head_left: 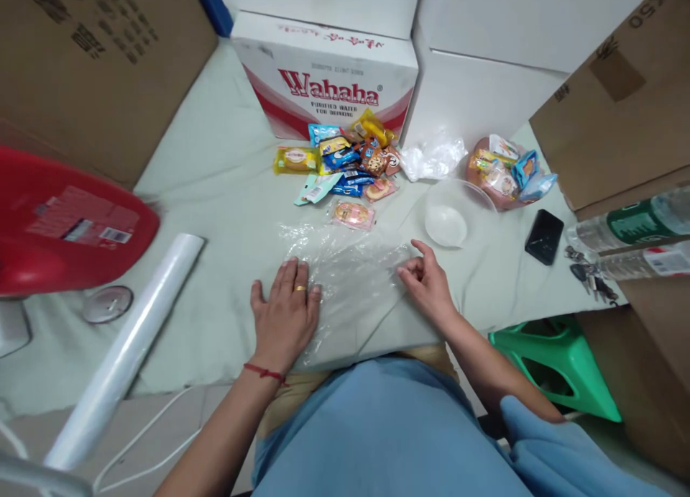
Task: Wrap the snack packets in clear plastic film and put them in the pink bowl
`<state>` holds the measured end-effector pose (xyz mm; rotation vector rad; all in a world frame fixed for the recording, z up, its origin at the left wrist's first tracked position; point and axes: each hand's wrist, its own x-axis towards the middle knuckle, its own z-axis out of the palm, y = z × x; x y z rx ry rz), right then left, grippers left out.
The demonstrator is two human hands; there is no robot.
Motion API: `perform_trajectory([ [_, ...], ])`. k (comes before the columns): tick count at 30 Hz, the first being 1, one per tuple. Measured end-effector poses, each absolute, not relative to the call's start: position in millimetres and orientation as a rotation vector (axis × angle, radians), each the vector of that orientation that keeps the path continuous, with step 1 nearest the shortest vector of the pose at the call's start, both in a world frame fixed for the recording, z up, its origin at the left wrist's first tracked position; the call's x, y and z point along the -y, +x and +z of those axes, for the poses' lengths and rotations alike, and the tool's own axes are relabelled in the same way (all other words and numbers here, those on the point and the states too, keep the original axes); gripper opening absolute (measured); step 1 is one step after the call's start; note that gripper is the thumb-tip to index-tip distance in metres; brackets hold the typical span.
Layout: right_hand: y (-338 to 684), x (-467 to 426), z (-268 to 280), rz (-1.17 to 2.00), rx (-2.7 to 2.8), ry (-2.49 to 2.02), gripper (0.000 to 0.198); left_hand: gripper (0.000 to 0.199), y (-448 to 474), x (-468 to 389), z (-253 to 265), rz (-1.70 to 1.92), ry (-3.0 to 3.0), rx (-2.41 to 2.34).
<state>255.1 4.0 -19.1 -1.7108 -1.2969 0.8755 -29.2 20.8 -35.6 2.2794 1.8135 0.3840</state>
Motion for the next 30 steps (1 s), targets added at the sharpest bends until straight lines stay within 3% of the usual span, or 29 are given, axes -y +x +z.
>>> perform_trajectory([
  [8, 297, 72, 0, 1.164, 1.345, -1.855, 0.059, 0.062, -33, -15, -36, 0.395, 2.264, -1.805],
  [14, 290, 58, 34, 0.488, 1.625, -1.861, 0.026, 0.066, -31, -14, -39, 0.345, 2.333, -1.780],
  [18, 265, 17, 22, 0.465, 2.244, -1.404, 0.040, 0.063, -34, -15, -38, 0.328, 2.379, -1.742],
  [20, 262, 0, 6, 0.440, 2.402, -1.419, 0.047, 0.064, -38, -16, -39, 0.339, 2.402, -1.720],
  [24, 280, -23, -7, 0.399, 2.363, -1.699, 0.049, 0.072, -50, -18, -41, 0.365, 2.430, -1.675],
  [30, 294, -85, 41, 0.396, 2.184, -1.710, 0.040, 0.072, -55, -19, -43, 0.351, 2.423, -1.660],
])
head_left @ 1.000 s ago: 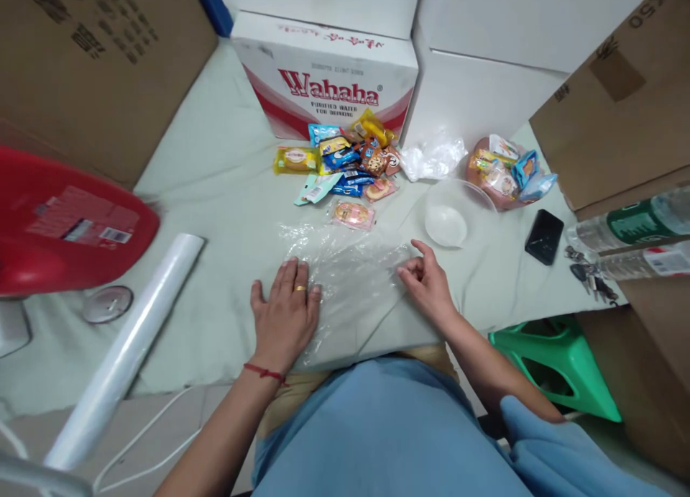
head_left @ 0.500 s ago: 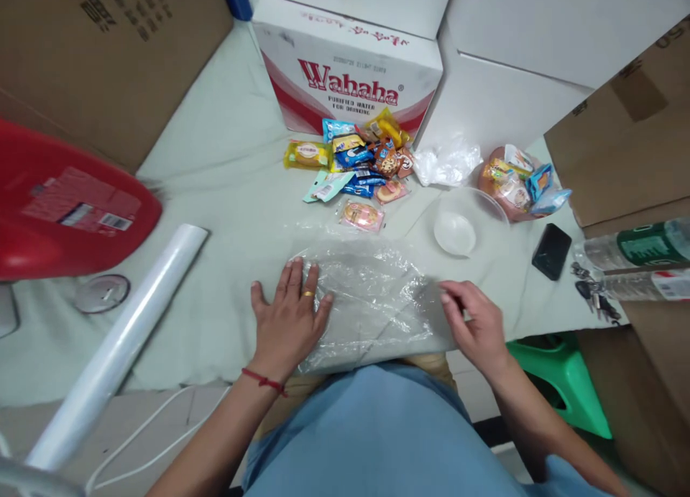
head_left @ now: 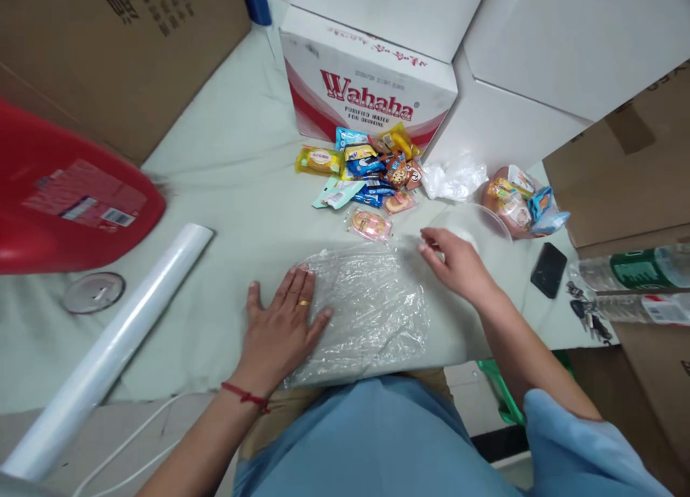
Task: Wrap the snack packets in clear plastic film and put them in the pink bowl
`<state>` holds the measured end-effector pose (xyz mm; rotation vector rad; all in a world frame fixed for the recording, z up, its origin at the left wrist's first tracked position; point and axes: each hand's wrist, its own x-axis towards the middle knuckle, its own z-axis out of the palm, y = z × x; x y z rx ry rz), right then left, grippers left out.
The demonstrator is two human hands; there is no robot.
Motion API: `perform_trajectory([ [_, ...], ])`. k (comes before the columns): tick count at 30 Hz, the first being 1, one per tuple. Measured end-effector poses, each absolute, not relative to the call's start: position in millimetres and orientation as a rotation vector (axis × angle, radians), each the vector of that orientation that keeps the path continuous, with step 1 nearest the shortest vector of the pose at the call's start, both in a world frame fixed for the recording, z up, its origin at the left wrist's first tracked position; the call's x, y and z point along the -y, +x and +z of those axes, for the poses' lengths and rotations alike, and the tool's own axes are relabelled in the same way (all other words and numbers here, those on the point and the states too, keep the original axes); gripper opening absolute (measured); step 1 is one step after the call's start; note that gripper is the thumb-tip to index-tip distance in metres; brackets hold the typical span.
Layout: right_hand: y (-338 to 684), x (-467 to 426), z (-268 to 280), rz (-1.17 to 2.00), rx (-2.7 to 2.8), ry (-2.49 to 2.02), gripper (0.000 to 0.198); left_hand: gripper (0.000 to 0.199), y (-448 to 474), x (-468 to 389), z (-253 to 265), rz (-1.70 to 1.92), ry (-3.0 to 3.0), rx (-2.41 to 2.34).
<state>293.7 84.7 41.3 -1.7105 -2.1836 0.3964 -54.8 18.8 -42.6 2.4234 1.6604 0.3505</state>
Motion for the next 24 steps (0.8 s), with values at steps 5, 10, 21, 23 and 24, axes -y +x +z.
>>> perform_trajectory([
  [5, 280, -200, 54, 0.231, 2.149, -1.822, 0.028, 0.069, -54, -19, -42, 0.374, 2.419, -1.650],
  [10, 278, -304, 33, -0.036, 1.951, -1.986, 0.030, 0.066, -57, -19, -45, 0.411, 2.416, -1.642],
  [21, 291, -308, 50, -0.066, 1.819, -2.047, 0.033, 0.070, -55, -18, -40, 0.367, 2.393, -1.634],
  [23, 294, -285, 64, -0.093, 1.790, -1.972, 0.032, 0.070, -55, -18, -39, 0.359, 2.392, -1.640],
  [24, 294, -270, 71, -0.033, 1.796, -1.905, 0.030, 0.070, -55, -18, -39, 0.358, 2.393, -1.642],
])
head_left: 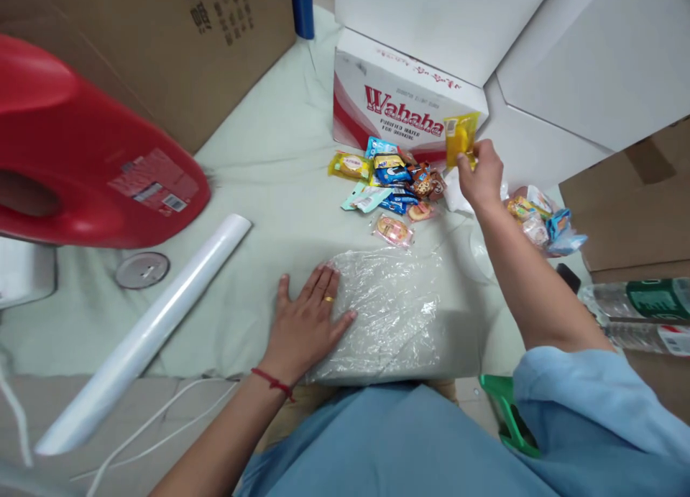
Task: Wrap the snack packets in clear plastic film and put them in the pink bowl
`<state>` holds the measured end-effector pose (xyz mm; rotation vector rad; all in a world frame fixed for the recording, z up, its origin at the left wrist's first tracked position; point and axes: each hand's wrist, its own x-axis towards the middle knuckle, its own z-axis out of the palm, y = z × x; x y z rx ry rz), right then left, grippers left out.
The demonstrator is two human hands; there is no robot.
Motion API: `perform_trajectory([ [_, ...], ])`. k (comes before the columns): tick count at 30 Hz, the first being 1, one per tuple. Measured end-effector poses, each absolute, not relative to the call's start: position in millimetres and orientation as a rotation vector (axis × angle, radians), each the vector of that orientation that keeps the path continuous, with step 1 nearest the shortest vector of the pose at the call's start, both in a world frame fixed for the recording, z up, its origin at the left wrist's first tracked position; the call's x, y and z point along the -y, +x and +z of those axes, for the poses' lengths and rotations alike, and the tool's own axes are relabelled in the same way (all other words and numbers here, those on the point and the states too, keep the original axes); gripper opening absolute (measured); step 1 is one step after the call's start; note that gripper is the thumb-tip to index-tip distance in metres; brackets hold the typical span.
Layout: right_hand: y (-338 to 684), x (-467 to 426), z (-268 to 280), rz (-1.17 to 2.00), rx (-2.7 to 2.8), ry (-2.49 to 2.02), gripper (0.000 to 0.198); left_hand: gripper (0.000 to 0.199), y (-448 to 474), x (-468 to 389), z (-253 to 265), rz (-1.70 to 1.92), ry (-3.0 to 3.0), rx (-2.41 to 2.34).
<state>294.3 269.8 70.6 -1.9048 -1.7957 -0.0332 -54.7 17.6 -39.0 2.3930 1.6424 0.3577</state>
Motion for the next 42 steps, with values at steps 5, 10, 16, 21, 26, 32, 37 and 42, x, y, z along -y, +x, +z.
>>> perform_trajectory([
  [5, 276, -174, 83, 0.916, 2.169, -1.374, 0.030, 0.070, -54, -17, -39, 0.371, 2.400, -1.646],
  [10, 239, -102, 58, 1.211, 2.585, -1.027, 0.032, 0.072, -53, -17, -39, 0.365, 2.398, -1.640],
  [16, 210, -72, 25, 0.532, 2.685, -1.292, 0.062, 0.069, -53, -17, -39, 0.326, 2.395, -1.662],
  [21, 212, -60, 18, 0.451, 2.684, -1.465, 0.044, 0.072, -50, -17, -41, 0.296, 2.388, -1.700],
  [26, 242, -51, 14, 0.439, 2.627, -1.518, 0.039, 0.067, -50, -17, -40, 0.285, 2.349, -1.753],
  [32, 258, -36, 23, 0.401, 2.392, -1.556, 0.034, 0.060, -52, -18, -40, 0.289, 2.304, -1.788],
  [37, 220, -26, 27, 0.534, 2.341, -1.387, 0.038, 0.059, -52, -18, -40, 0.300, 2.313, -1.768],
  [42, 192, -23, 5, 0.562, 2.464, -1.421, 0.041, 0.059, -58, -18, -43, 0.370, 2.244, -1.758],
])
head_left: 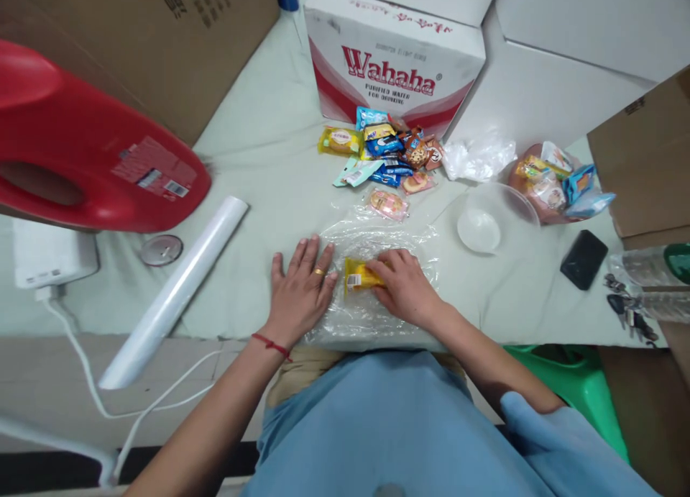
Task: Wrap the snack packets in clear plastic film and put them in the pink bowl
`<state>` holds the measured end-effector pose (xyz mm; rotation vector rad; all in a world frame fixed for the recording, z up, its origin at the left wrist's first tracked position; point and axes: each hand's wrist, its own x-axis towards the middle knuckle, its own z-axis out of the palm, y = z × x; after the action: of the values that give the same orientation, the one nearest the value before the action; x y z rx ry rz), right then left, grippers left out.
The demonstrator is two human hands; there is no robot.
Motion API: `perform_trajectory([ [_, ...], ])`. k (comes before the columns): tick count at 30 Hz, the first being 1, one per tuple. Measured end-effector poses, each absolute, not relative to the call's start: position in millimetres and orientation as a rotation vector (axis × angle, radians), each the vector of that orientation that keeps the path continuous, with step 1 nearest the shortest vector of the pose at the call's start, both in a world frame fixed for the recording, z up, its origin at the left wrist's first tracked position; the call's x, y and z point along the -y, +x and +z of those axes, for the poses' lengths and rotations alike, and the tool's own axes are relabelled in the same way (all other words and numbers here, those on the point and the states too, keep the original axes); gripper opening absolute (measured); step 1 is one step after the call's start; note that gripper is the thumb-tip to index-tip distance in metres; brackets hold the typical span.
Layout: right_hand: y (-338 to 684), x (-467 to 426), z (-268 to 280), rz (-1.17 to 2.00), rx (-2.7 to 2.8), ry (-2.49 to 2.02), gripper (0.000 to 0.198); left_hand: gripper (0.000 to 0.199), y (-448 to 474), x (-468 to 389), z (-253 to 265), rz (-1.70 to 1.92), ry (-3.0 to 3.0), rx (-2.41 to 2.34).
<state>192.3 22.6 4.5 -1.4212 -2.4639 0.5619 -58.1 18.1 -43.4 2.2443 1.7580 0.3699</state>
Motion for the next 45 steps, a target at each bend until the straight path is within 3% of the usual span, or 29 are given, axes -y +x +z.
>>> perform_trajectory([
  [5, 227, 2, 6, 0.498, 2.310, -1.169, 0.051, 0.070, -82, -9, -40, 0.620, 2.349, -1.684],
  [10, 264, 46, -2, 0.522, 2.441, -1.030, 0.046, 0.080, -110, 4, -28, 0.630, 2.572, -1.078],
  [14, 268, 59, -17, 0.506, 2.416, -1.167, 0.020, 0.058, -120, 1, -34, 0.527, 2.477, -1.014],
  [18, 268, 40, -2, 0.612, 2.277, -1.121, 0.017, 0.025, -120, -11, -38, 0.592, 2.378, -1.095],
  [22, 275, 4, 21, 0.826, 2.150, -1.176, 0.014, 0.026, -109, -28, -30, 0.678, 2.206, -1.223],
  [27, 285, -44, 20, 0.876, 2.080, -1.765, 0.025, 0.030, -82, -50, -28, 0.662, 2.048, -1.693],
  [30, 284, -69, 24, 0.647, 2.275, -1.959, 0.027, 0.024, -72, -55, -34, 0.664, 2.030, -1.896],
  [34, 268, -101, 42, 0.338, 2.362, -1.852, 0.029, 0.028, -72, -47, -31, 0.863, 2.009, -1.980],
  [40, 216, -147, 31, 0.388, 2.564, -1.416, 0.036, 0.024, -65, -3, -11, 1.229, 2.087, -1.958],
  [42, 200, -156, 18, 0.364, 2.605, -1.415, 0.048, 0.027, -53, 11, -8, 1.228, 2.304, -1.752],
  [45, 182, -166, 4, 0.289, 2.620, -1.495, 0.058, 0.048, -30, 17, -9, 1.003, 2.528, -1.482],
])
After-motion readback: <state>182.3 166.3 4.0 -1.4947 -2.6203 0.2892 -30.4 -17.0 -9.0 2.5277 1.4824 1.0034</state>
